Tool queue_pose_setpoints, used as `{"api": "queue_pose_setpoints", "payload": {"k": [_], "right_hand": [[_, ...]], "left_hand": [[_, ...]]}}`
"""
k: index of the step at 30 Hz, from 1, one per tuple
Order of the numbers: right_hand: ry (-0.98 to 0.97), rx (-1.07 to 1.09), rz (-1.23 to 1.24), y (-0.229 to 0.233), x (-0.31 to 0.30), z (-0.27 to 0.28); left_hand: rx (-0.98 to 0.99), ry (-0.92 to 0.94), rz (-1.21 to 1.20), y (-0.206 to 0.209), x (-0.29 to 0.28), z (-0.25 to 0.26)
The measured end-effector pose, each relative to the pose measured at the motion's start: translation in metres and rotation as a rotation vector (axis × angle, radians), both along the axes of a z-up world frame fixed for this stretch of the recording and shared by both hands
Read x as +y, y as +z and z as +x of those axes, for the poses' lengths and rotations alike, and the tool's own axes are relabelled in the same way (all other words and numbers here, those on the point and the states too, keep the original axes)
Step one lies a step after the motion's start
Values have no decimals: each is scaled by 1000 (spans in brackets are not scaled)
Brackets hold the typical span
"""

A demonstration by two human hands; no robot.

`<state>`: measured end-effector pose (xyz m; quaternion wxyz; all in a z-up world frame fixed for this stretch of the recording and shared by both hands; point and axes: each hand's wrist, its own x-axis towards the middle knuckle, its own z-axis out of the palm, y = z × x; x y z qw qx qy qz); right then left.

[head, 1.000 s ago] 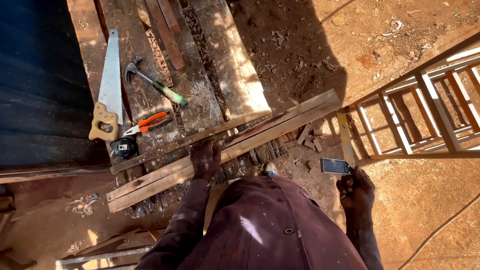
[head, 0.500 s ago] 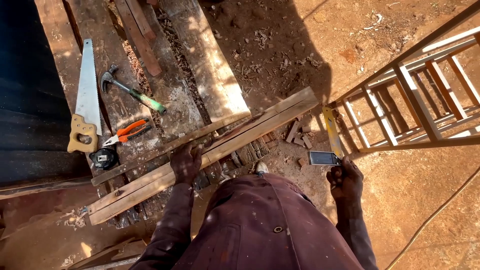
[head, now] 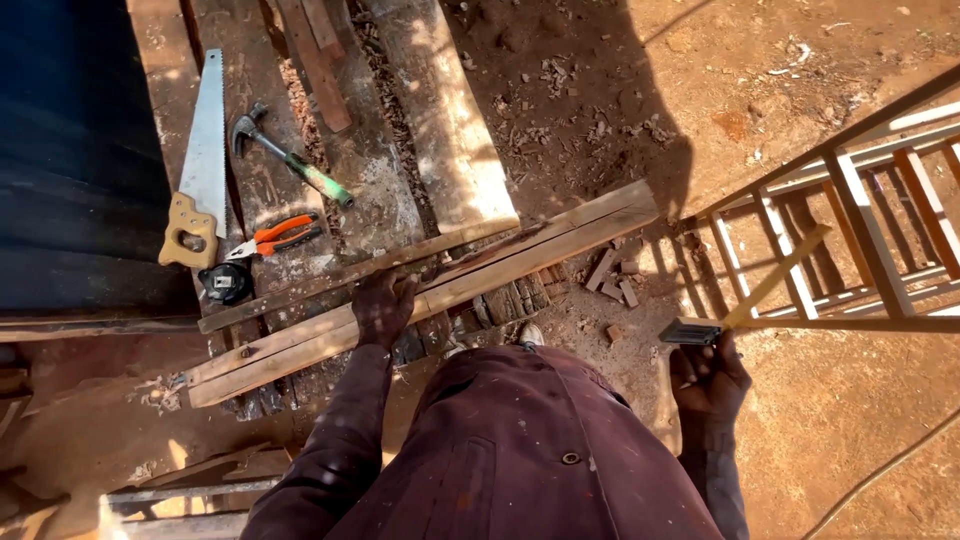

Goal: Measuring and marking wooden planks using a tape measure, square ruler, and pencil in a workshop environment.

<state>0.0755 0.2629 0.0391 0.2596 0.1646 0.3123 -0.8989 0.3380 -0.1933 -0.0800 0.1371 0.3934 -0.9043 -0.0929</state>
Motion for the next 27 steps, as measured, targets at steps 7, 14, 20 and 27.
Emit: {"api": "queue_pose_setpoints", "payload": {"k": [7,14,20,27], "right_hand": [[-37,-41,76,7,2,-9],[93,38,155,21,-19,0],[101,-23,190,-1,-23,-2],[161,128,89,-1,-19,-9]], "left_hand": [[170,-113,71,48,10,-7],[-275,-129,471,98,12,-8],[-283,-287,297,48,-1,5],[-268,-256,316,44,0,4]]}}
